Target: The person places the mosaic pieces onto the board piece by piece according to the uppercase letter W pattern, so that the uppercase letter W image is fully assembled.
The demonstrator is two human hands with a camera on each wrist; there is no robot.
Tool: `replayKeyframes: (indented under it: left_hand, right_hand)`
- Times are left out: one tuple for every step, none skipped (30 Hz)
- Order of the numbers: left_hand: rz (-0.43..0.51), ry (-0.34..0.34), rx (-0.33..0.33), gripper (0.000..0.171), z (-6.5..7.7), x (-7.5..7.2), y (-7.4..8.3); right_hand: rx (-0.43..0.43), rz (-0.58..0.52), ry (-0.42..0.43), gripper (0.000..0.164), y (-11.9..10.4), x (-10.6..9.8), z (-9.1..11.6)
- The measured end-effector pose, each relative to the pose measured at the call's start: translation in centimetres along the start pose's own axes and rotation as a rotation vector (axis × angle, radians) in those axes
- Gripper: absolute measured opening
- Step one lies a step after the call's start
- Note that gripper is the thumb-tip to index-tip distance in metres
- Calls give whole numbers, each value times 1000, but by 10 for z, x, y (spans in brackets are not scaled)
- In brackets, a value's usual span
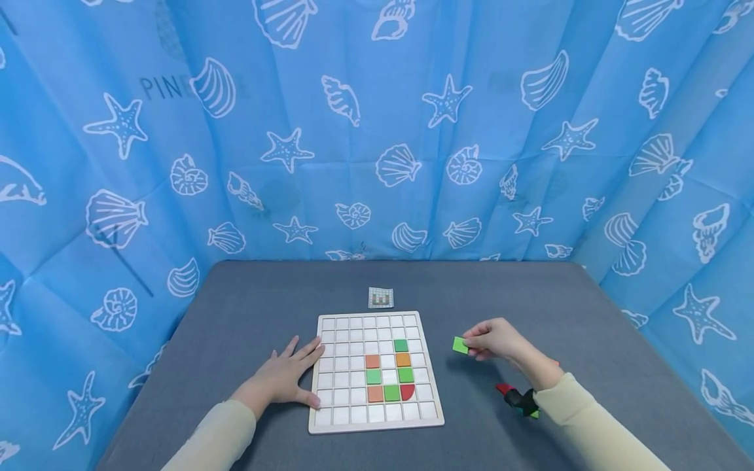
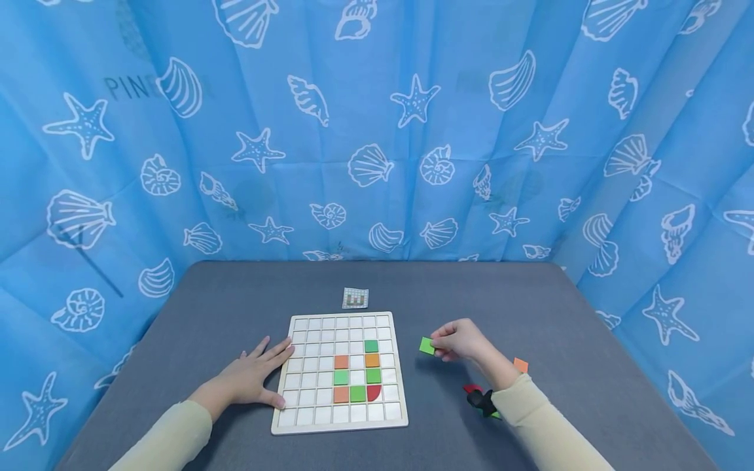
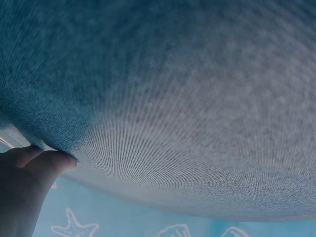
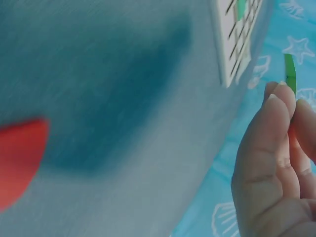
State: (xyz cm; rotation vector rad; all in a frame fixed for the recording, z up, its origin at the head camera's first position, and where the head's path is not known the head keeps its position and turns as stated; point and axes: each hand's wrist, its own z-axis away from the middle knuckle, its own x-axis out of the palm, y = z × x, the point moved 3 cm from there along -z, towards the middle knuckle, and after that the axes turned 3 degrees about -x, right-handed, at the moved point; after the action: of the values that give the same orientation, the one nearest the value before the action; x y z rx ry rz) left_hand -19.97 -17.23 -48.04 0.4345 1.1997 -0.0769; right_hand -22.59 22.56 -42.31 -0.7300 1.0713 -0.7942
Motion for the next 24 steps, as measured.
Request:
replayKeyframes:
  left_hand:
    - [-1, 1, -1, 108, 0, 0, 0]
    - [-3, 2, -1, 109, 0, 1, -1]
    - [-5, 1, -2, 109, 0, 1, -1]
    - [-5, 0, -3, 109, -1, 2, -1]
    - [-7, 0, -4, 109, -1, 2, -2]
    - [-10, -2, -5, 109, -1, 3, -2]
    - [-10, -4, -5, 109, -2, 3, -2]
    - [-12, -5, -6, 110, -2, 3, -3]
    - [-12, -6, -5, 110, -2, 3, -3]
    - [-11, -6, -5, 110, -2, 3, -3]
    - [-12, -6, -3, 110, -2, 3, -3]
    - [-11, -7, -3, 109, -2, 3, -2]
    - [-7, -5, -2, 109, -1, 2, -2]
    - [-7, -5, -2, 109, -1, 2, -2]
    - [-6, -3, -1, 109, -1, 2, -2]
    - [-7, -2, -2, 109, 0, 1, -2]
    - [-7, -1, -2, 109, 0, 1, -2]
    - [-6, 0, -4, 109, 0, 1, -1]
    - [-8, 1, -5, 109, 0, 1, -1]
    - [-9, 0, -7, 109, 0, 1, -1]
    - [-10, 2, -8, 109, 0, 1, -1]
    - [-11, 1, -10, 109, 0, 1, -1]
    - [-11, 0, -11, 109, 0, 1, -1]
    - [-11, -1, -12, 108, 0, 1, -1]
  right_hand:
    - [5, -16, -1, 18, -1, 3, -1]
    - [5, -30, 1, 19, -3, 6, -2]
    - [6, -49, 2, 20, -4, 8, -3]
    - [8, -65, 3, 20, -6, 11, -4]
    - [6, -77, 2, 21, -7, 14, -5]
    - [6, -90, 2, 21, -9, 17, -6]
    - [10, -104, 4, 21, -10, 20, -7]
    - [8, -112, 2, 21, -12, 22, -7]
    - [12, -122, 4, 21, -13, 25, -8]
    - [17, -133, 6, 20, -15, 28, -9]
    - [19, -145, 7, 19, -16, 31, -10]
    - [19, -155, 6, 19, -18, 33, -11]
    - [16, -164, 3, 19, -19, 36, -12]
    - [12, -172, 2, 19, -21, 38, -13]
    - [12, -185, 6, 18, -22, 40, -14]
    - [9, -193, 5, 18, -24, 43, -15]
    - [6, -201, 5, 18, -25, 45, -15]
    - [2, -205, 1, 18, -26, 47, -16]
    - [1, -215, 1, 18, -28, 50, -17]
    - [0, -222, -1, 18, -29, 52, -18]
    - [1, -231, -3, 18, -30, 54, -18]
    - [4, -239, -7, 17, -31, 57, -19]
    - [8, -251, -11, 17, -32, 59, -20]
    - [10, -258, -18, 18, -33, 61, -20]
